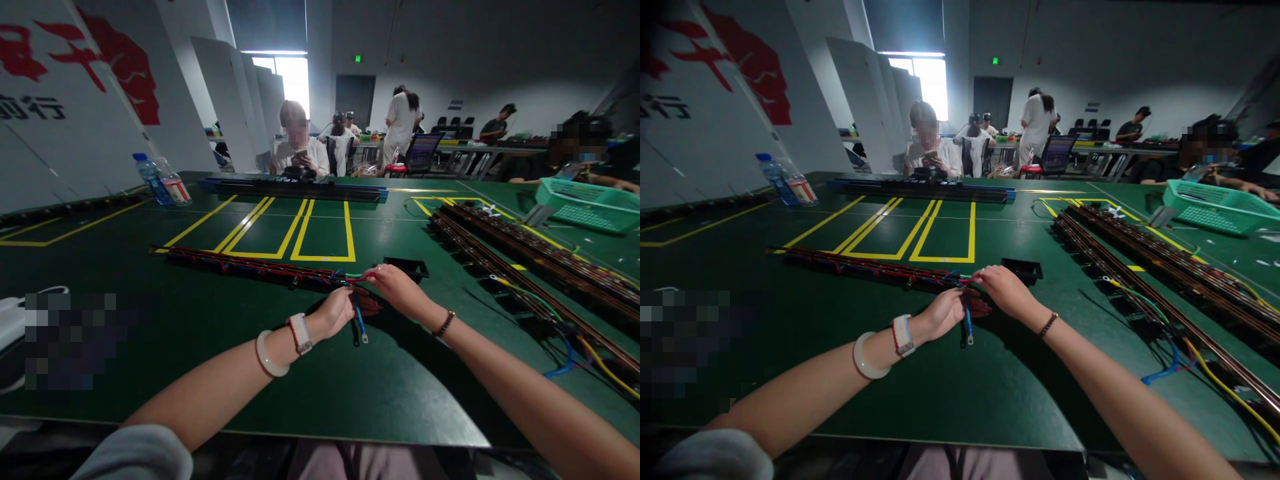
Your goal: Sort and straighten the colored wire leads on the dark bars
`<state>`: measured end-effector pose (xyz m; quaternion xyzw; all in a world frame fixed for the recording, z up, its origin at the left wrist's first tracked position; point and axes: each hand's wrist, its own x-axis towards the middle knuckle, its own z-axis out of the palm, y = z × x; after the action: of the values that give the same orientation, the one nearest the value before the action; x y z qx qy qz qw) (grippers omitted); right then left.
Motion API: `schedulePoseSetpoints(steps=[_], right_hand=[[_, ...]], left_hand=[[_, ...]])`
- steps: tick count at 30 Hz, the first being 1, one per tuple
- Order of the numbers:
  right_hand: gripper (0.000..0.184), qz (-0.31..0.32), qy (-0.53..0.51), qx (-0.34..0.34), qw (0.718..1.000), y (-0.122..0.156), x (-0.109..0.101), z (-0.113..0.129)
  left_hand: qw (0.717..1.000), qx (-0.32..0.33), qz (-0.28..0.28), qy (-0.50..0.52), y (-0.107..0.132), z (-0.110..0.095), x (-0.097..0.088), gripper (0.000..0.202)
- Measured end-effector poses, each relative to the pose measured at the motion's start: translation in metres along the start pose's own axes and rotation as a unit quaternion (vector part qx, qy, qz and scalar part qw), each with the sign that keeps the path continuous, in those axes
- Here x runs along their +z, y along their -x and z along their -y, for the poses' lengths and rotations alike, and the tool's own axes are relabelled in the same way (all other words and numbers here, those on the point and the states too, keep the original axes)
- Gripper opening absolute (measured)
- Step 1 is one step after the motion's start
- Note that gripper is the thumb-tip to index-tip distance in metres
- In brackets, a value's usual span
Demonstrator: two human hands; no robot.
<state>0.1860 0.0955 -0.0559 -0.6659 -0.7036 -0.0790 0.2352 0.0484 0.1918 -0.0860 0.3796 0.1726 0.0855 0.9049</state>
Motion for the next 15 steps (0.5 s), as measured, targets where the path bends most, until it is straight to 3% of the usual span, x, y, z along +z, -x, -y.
schedulePoseSetpoints(steps=[3,6,10,12,15], right_hand=[[0.035,0.020,0.026,0.073,0.997,-0.034,-0.006,0.010],[0.038,0.068,0.119,0.096,0.986,-0.072,-0.006,0.027],[0.030,0.119,0.212,0.046,0.969,-0.108,0.015,0.052],[0.025,0.131,0.236,0.012,0.963,-0.115,0.028,0.063],[0.023,0.135,0.240,-0.017,0.961,-0.113,0.035,0.069]], left_hand=[[0.998,0.026,-0.022,-0.044,-0.001,0.003,-0.001,0.020],[0.996,0.032,-0.033,-0.071,-0.002,0.007,-0.005,0.018],[0.997,0.045,-0.026,-0.065,0.001,0.008,-0.006,0.015],[0.996,0.050,-0.059,-0.045,0.004,0.005,-0.004,0.006],[0.993,0.047,-0.107,-0.002,0.005,0.001,0.000,0.010]])
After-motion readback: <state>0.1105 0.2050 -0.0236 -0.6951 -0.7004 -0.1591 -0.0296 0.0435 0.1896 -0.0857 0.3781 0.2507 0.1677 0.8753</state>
